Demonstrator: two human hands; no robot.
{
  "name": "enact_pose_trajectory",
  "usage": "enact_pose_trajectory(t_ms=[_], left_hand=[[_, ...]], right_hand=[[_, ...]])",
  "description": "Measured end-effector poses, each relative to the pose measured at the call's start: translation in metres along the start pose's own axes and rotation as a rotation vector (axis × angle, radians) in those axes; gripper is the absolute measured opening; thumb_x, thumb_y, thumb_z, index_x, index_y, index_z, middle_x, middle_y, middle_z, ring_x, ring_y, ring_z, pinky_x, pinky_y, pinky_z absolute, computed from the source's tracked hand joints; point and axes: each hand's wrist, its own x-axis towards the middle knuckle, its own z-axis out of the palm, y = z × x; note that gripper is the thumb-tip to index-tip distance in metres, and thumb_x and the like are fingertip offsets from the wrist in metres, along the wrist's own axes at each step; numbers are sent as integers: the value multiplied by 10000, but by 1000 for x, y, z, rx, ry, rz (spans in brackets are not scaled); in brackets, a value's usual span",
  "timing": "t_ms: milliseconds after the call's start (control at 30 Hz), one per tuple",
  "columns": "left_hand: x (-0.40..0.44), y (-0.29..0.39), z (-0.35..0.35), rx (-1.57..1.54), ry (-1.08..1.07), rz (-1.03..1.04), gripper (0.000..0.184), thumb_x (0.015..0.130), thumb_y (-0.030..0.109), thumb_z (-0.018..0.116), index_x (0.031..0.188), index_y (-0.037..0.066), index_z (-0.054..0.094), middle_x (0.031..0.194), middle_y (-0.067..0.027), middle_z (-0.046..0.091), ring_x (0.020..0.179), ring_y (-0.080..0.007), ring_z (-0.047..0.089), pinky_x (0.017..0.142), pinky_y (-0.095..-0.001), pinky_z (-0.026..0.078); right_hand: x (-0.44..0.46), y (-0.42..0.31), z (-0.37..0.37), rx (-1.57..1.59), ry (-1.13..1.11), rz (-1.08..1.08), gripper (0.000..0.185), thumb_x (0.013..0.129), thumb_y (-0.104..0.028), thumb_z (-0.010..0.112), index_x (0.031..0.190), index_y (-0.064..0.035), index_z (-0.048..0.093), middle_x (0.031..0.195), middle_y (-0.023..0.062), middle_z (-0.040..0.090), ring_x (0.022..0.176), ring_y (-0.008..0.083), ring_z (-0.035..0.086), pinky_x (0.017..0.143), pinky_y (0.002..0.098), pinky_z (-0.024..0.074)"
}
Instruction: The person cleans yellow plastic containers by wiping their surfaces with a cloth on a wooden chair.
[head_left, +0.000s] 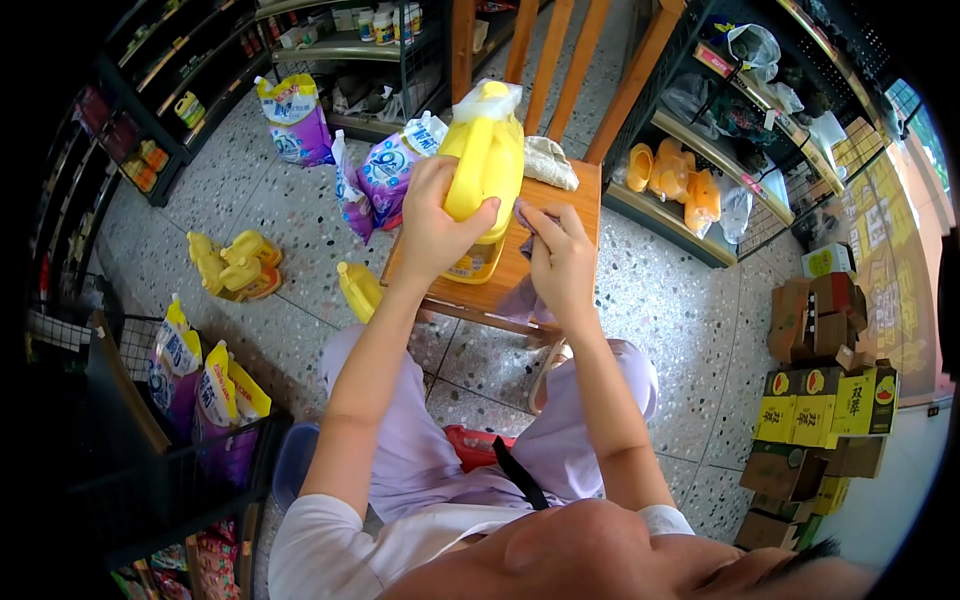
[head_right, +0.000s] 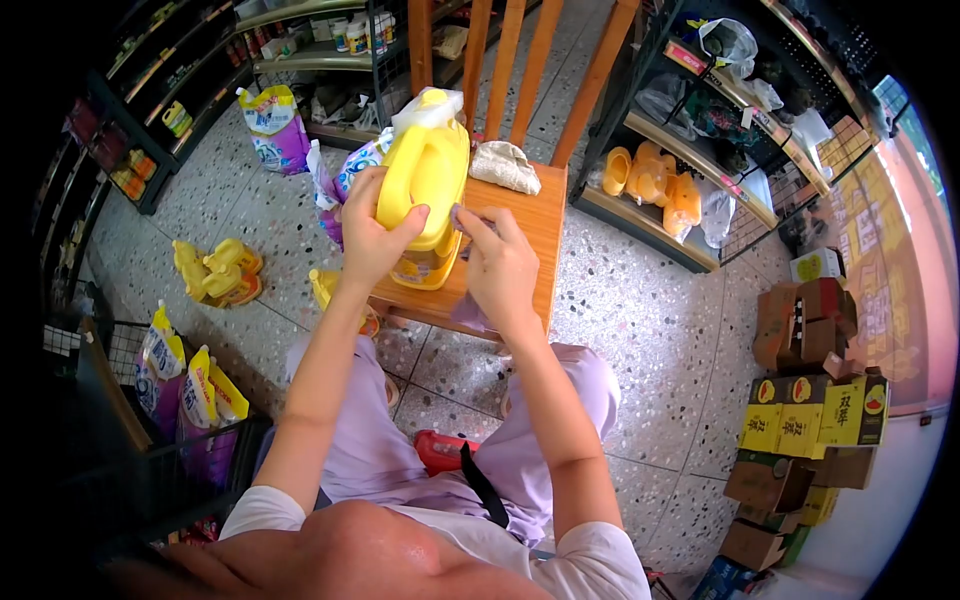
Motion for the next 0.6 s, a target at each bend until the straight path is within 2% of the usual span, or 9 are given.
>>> enact_pose_trajectory(t_ms=[33, 133, 167, 267, 300, 400, 433, 600], left_hand=[[1, -1, -2, -15, -10, -6, 332, 691, 176, 774, 934, -14, 651, 983, -122, 603, 968, -306, 571, 859, -404, 463], [10, -9, -10, -103, -63, 17, 325, 685, 172, 765, 921, -21, 651, 947, -116, 604, 921, -294, 585, 836, -387, 468], [11, -14, -13, -138, -86, 24, 324, 683, 170, 762, 919, -23, 651, 939, -115, 603, 907, -290, 588, 830, -383, 470], [16, -28, -22, -166, -199, 100, 359, 719, 158, 740, 1013, -29, 655, 1024, -88, 610, 937, -212, 599, 840, -315, 471], [16, -28, -22, -203, -208, 75, 357, 707, 158, 746, 999, -26, 657, 1000, -91, 610, 926, -224, 597, 836, -324, 470], [19, -28, -21, -283, -218, 33, 364, 681, 157, 761, 984, -19, 660, 957, -95, 611, 909, -243, 596, 830, -339, 468], [19, -27, -21, -286, -210, 41, 376, 681, 153, 763, 999, -19, 659, 960, -94, 613, 913, -239, 599, 832, -335, 468], [19, -24, -20, -278, -199, 15, 413, 674, 138, 768, 1036, -25, 654, 970, -100, 615, 932, -244, 608, 846, -335, 472]], right_hand=[[-1, 9, 1, -42, -2, 1, 367, 824, 85, 599, 1122, -78, 737, 1003, 82, 643, 721, 211, 684, 645, 308, 557], [2, 3, -3, 207, 63, 149, 369, 873, 129, 549, 1155, -33, 724, 970, 94, 615, 675, 160, 652, 624, 260, 544], [9, -10, -9, 271, 66, 192, 340, 875, 92, 584, 1163, -37, 712, 1019, 123, 613, 756, 213, 682, 675, 322, 557], [27, -16, -8, 94, 226, -140, 356, 866, 81, 601, 1181, -46, 706, 1007, 117, 612, 779, 211, 677, 667, 317, 554], [34, -29, -11, 81, 212, -191, 392, 842, 78, 619, 1191, -76, 708, 1010, 108, 621, 818, 214, 673, 653, 317, 558], [44, -57, -5, 50, 122, -236, 423, 801, 63, 644, 1172, -124, 723, 1011, 95, 626, 866, 242, 669, 674, 339, 560], [47, -55, 5, -58, 160, -353, 429, 771, 11, 658, 1150, -175, 730, 1004, 75, 619, 867, 248, 664, 645, 337, 555], [53, -57, 19, -234, 149, -379, 417, 763, -57, 648, 1144, -206, 729, 996, 58, 611, 871, 239, 661, 627, 339, 543]])
